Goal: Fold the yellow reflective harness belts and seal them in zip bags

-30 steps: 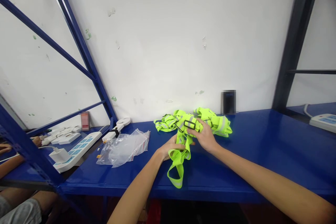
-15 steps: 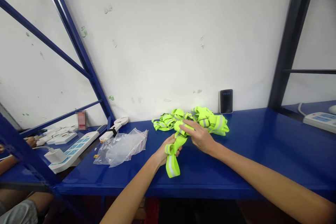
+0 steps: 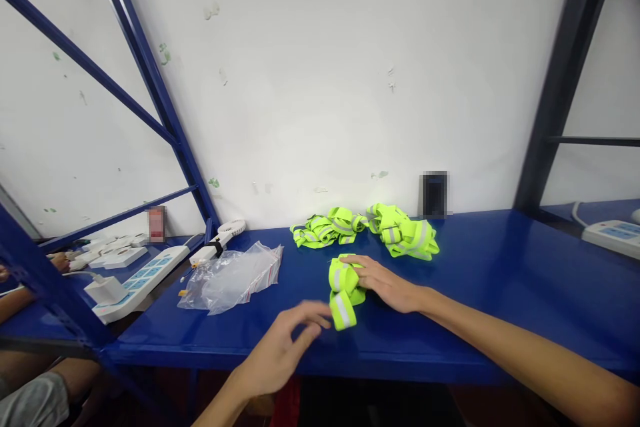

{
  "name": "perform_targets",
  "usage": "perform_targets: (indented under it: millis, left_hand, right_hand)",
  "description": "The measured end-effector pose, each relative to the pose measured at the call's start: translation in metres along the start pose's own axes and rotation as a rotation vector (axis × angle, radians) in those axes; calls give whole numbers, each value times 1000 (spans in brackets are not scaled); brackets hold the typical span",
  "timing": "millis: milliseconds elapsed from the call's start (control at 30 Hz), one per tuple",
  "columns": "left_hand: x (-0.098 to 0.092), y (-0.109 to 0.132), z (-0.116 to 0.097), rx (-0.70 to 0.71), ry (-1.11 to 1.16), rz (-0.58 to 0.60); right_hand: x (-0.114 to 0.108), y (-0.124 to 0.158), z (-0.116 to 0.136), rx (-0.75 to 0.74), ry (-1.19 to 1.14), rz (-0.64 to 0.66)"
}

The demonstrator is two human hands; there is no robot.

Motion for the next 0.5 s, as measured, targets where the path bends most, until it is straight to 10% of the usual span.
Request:
perform_targets:
  millis: [267, 500]
  left_hand:
    - [15, 3, -25, 498, -679, 38]
    - [33, -33, -9, 276, -820, 191]
  right_hand:
    - [-6, -1, -7, 15, -137, -55]
    - [-12, -3, -8, 11, -275, -53]
Point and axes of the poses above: each hand's wrist, its own y-axis away from the middle knuckle, its own x-axis out of the palm, z = x × y, the point moved 9 cm from there along -y, towards the middle knuckle, and after that the axes turned 1 degree about z, right-handed, at the moved point
